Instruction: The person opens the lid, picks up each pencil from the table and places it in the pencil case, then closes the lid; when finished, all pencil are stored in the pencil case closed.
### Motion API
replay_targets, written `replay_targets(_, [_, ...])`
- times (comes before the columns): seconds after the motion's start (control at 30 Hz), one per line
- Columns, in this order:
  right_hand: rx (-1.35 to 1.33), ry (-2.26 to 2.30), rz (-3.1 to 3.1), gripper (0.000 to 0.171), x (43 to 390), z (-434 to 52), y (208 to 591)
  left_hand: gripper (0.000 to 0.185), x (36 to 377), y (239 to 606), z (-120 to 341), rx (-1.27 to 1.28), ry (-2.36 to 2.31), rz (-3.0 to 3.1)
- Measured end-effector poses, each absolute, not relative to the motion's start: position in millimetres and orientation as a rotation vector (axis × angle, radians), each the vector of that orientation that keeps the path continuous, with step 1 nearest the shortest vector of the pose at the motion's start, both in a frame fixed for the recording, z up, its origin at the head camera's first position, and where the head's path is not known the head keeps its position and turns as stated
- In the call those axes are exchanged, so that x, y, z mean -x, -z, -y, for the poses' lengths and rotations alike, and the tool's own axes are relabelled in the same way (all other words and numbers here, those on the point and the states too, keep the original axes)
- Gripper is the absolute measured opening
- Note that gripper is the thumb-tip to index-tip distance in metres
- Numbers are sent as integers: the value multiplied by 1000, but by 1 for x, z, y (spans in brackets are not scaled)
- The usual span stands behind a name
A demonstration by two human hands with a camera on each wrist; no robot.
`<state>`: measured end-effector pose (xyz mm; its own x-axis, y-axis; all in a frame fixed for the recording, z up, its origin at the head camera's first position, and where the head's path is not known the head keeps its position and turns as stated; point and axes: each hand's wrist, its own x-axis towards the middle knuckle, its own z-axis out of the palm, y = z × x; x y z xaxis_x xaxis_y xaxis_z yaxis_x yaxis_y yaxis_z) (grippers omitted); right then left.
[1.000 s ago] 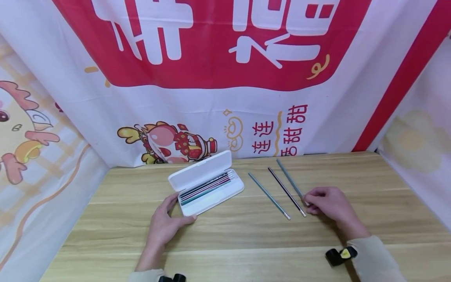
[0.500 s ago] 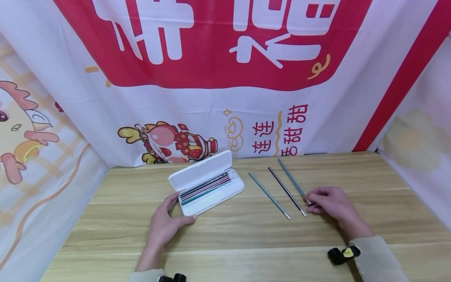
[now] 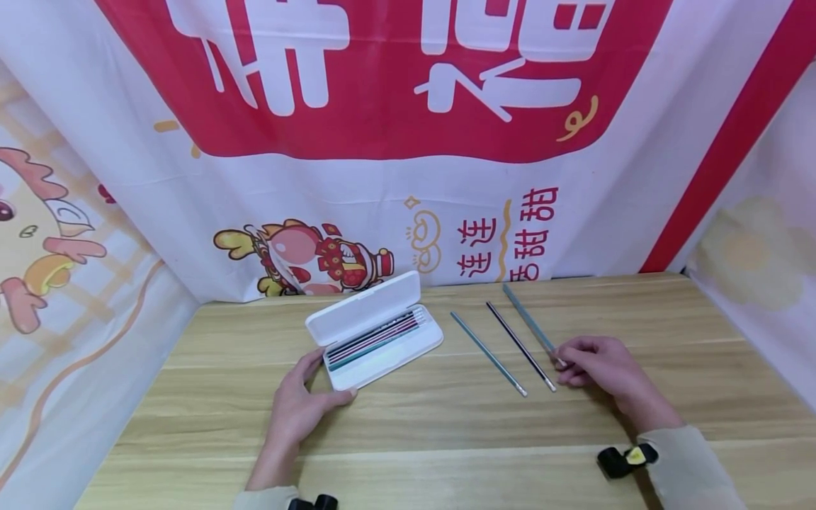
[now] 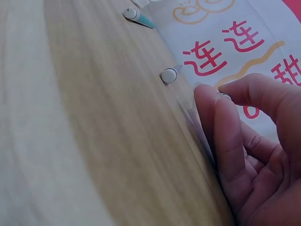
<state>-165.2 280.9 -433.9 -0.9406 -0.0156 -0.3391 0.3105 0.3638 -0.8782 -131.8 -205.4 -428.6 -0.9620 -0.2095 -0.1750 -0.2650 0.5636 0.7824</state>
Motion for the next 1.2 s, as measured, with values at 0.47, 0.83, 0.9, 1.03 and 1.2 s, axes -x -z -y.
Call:
replay_targets(0.47, [-268,1696,-2285,43,161,-279,424,104,131,430,205,416,-1394,-2709])
replay_targets(0.83, [-158,1649,-2359,43,159,-276,404,104,131,428,206,406,-1411,-2710])
replay_targets(0.9, [-136,1643,-2361,43,160,-271,404,104,131,428,206,406,-1412,-2710])
replay_targets(1.03, [-60,1643,-2356,42,162,-257,405,104,131,427,206,403,-1411,-2717])
replay_targets(1.2, [48,1597,-2388,35,170,-233,401,105,133,428,208,409,-1401,-2719])
